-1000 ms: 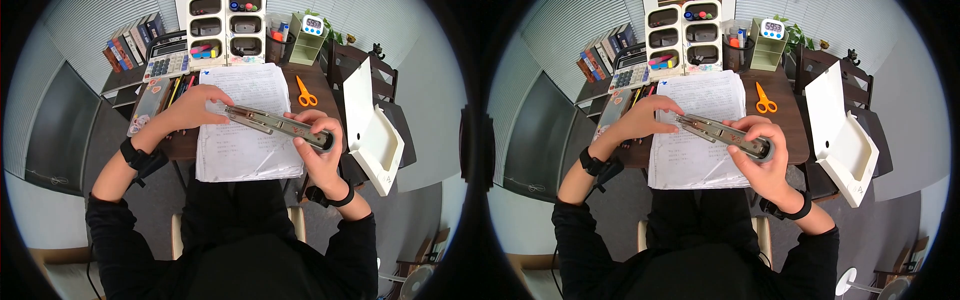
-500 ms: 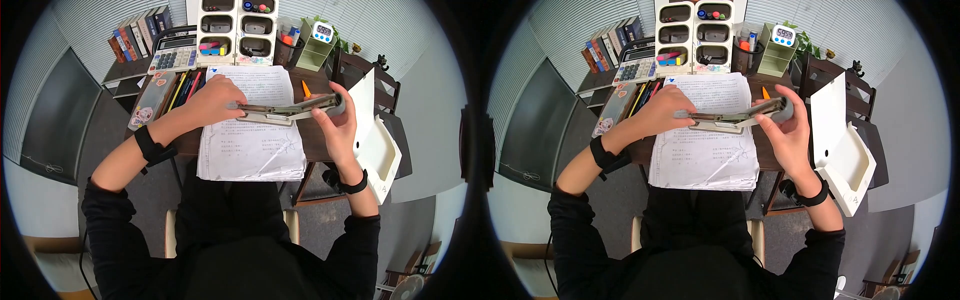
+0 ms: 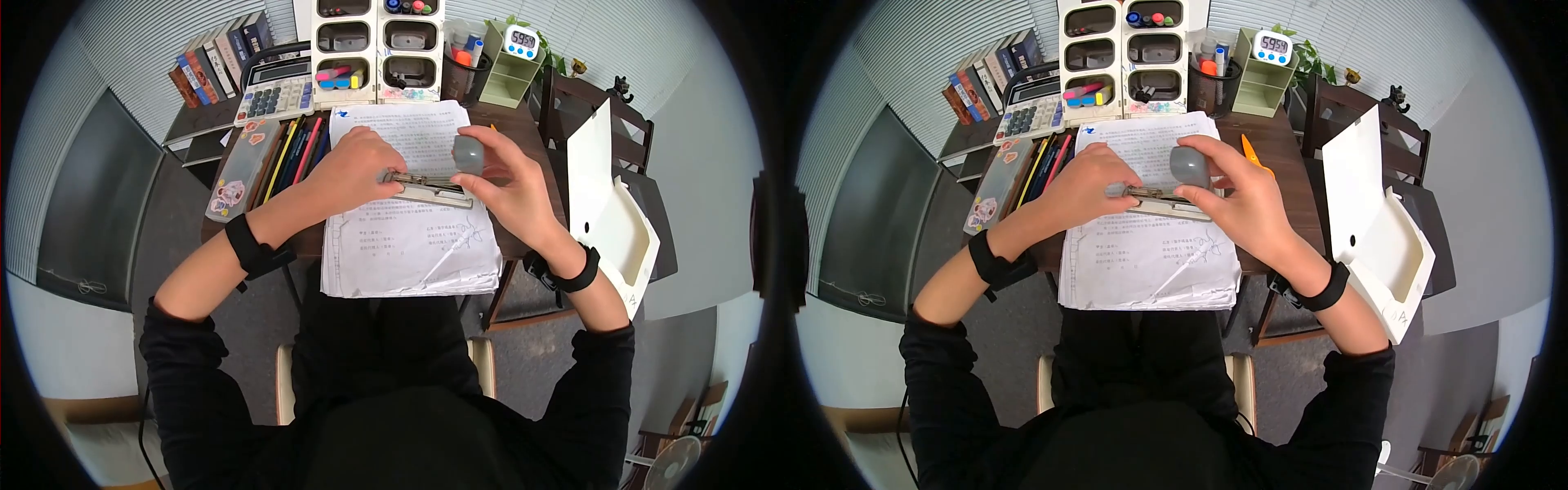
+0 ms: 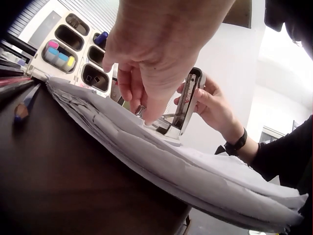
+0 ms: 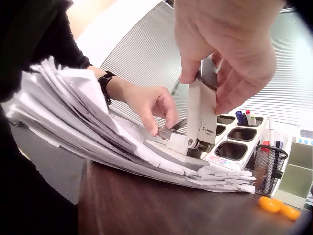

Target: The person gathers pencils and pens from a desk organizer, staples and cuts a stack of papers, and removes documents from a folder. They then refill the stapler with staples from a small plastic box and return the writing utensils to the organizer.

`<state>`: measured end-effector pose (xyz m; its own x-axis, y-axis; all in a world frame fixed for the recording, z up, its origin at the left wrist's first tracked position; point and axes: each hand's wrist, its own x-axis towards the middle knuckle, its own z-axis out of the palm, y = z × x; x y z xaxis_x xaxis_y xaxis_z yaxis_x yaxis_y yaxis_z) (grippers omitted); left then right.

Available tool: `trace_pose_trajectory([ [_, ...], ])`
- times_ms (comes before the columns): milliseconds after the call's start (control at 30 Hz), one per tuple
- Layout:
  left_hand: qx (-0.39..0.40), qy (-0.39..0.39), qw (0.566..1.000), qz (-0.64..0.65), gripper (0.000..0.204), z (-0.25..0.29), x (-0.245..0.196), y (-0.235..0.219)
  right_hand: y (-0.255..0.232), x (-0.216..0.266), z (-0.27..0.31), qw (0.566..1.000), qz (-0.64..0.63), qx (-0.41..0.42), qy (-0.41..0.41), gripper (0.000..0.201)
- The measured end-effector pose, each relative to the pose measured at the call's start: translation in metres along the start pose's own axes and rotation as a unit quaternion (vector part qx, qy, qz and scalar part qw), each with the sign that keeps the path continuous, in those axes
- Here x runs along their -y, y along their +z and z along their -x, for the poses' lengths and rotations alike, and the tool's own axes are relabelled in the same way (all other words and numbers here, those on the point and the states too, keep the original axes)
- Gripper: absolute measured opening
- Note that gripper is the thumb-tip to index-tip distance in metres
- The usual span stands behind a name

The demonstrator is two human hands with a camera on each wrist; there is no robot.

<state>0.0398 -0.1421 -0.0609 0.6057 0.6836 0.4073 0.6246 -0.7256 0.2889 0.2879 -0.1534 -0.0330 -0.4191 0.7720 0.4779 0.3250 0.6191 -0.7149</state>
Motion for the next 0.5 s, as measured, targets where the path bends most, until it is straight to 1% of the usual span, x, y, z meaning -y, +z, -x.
trace_pose_trajectory([
  [67, 0.003, -0.022, 0.999, 0.029, 0.021, 0.001, 0.0, 0.0, 0.002, -0.001, -0.004, 1.0, 0.024, 0.006, -0.012, 0.05],
  [133, 0.002, -0.029, 0.999, 0.038, 0.021, 0.001, 0.001, 0.0, 0.004, -0.001, -0.007, 0.995, 0.082, 0.029, -0.043, 0.051],
  [167, 0.0, -0.037, 0.998, 0.047, 0.022, 0.001, 0.001, 0.001, 0.005, -0.001, -0.009, 0.995, 0.082, 0.028, -0.042, 0.051],
  [233, 0.002, -0.05, 0.997, 0.067, 0.023, 0.0, 0.003, 0.002, 0.008, 0.0, -0.013, 0.986, 0.142, 0.05, -0.066, 0.05],
  [300, 0.002, -0.065, 0.994, 0.086, 0.024, 0.0, 0.005, 0.004, 0.013, -0.001, -0.016, 0.983, 0.162, 0.056, -0.066, 0.048],
  [367, -0.003, -0.101, 0.985, 0.143, 0.028, 0.001, 0.006, 0.004, 0.019, -0.006, -0.018, 0.979, 0.182, 0.063, -0.067, 0.047],
  [400, -0.004, -0.101, 0.985, 0.143, 0.028, 0.001, 0.006, 0.004, 0.023, -0.011, -0.019, 0.979, 0.183, 0.07, -0.061, 0.046],
  [467, 0.0, -0.152, 0.974, 0.169, 0.028, 0.001, 0.004, 0.002, 0.027, -0.014, -0.021, 0.978, 0.183, 0.076, -0.058, 0.044],
  [500, -0.001, -0.152, 0.974, 0.168, 0.028, 0.0, 0.004, 0.001, 0.029, -0.014, -0.021, 0.976, 0.189, 0.085, -0.06, 0.043],
])
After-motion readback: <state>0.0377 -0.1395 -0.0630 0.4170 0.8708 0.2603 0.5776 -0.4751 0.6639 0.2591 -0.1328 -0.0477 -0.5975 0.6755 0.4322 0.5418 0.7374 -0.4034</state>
